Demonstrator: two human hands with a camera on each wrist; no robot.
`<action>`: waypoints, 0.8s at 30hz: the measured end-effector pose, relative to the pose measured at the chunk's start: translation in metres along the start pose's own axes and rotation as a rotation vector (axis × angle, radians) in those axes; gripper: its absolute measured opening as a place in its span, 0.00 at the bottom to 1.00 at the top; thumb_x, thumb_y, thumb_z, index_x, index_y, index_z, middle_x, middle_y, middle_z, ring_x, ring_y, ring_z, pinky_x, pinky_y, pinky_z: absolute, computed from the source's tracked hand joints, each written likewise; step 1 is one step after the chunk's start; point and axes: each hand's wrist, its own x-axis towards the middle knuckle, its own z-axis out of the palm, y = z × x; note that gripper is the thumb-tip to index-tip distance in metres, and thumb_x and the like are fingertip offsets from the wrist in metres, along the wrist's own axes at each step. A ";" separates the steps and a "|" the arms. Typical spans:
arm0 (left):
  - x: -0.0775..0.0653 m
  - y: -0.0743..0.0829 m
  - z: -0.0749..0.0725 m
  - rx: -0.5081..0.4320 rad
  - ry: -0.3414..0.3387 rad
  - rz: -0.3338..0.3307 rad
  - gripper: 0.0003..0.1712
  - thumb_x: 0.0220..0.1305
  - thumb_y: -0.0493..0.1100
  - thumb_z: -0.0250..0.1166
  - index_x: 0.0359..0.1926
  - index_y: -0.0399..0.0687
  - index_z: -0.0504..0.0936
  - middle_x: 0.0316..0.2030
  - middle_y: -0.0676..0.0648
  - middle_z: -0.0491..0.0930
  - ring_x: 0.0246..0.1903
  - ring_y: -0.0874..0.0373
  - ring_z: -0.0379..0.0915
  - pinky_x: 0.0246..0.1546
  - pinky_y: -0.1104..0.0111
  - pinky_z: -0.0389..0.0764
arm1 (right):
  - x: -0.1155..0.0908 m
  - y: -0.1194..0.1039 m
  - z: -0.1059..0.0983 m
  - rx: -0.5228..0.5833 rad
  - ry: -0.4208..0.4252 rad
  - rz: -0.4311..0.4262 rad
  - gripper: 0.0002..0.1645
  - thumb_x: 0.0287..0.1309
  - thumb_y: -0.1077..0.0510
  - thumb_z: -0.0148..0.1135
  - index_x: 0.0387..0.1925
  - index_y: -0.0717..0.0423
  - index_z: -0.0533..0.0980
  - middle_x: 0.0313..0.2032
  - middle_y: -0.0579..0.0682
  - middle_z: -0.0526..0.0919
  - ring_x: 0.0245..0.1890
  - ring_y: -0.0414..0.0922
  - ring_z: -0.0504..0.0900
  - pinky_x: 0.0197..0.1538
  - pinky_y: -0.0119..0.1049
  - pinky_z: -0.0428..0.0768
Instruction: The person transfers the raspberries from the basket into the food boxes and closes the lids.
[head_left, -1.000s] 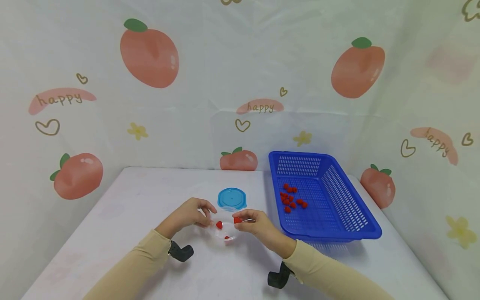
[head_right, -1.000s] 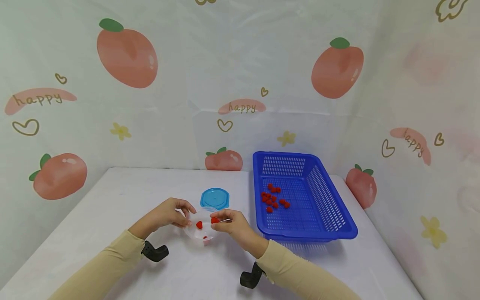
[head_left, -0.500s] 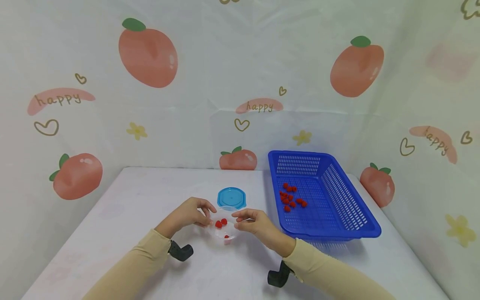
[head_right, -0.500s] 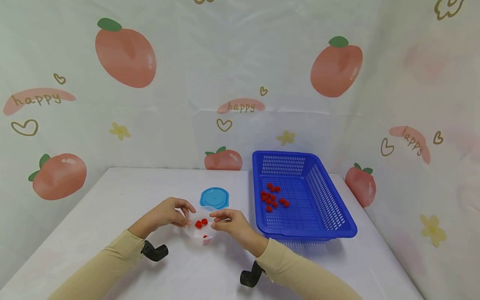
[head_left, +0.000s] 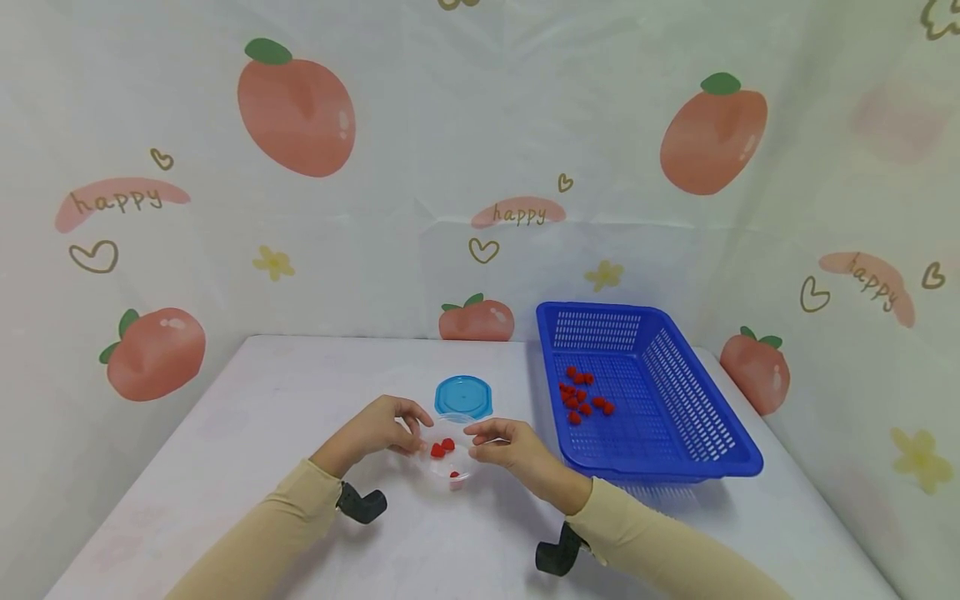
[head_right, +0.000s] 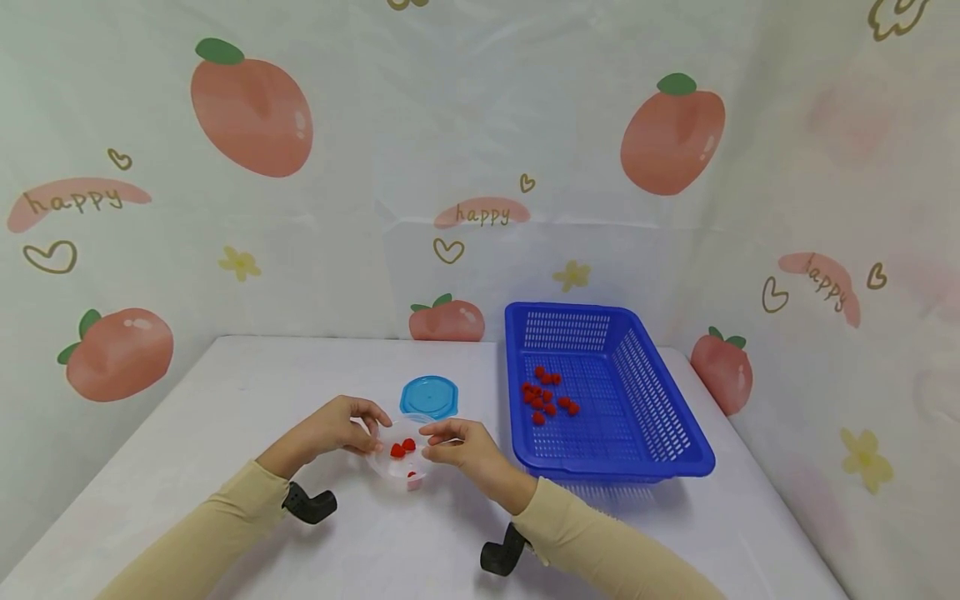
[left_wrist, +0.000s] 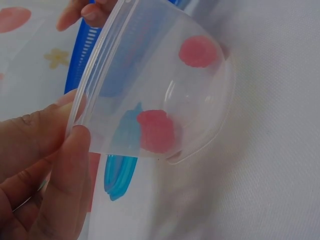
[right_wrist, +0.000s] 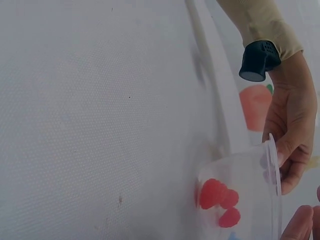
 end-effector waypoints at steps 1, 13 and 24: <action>0.000 0.000 0.000 0.000 0.001 -0.001 0.16 0.51 0.33 0.72 0.44 0.39 0.83 0.28 0.46 0.76 0.27 0.57 0.76 0.33 0.67 0.85 | 0.000 0.000 0.000 0.000 0.000 0.000 0.23 0.58 0.59 0.66 0.54 0.64 0.76 0.41 0.50 0.81 0.41 0.41 0.79 0.54 0.41 0.80; 0.000 -0.001 0.000 -0.007 -0.015 0.021 0.17 0.51 0.33 0.73 0.44 0.37 0.83 0.28 0.46 0.75 0.26 0.57 0.77 0.33 0.67 0.85 | -0.008 -0.014 -0.003 0.026 -0.014 -0.029 0.20 0.59 0.60 0.64 0.52 0.63 0.76 0.49 0.64 0.77 0.42 0.43 0.80 0.54 0.39 0.81; -0.001 -0.001 -0.001 -0.014 -0.027 0.037 0.17 0.51 0.32 0.72 0.44 0.36 0.82 0.27 0.46 0.75 0.26 0.58 0.76 0.33 0.66 0.85 | -0.014 -0.054 -0.037 0.074 0.045 -0.120 0.21 0.60 0.59 0.64 0.54 0.60 0.74 0.46 0.51 0.76 0.46 0.43 0.79 0.56 0.36 0.78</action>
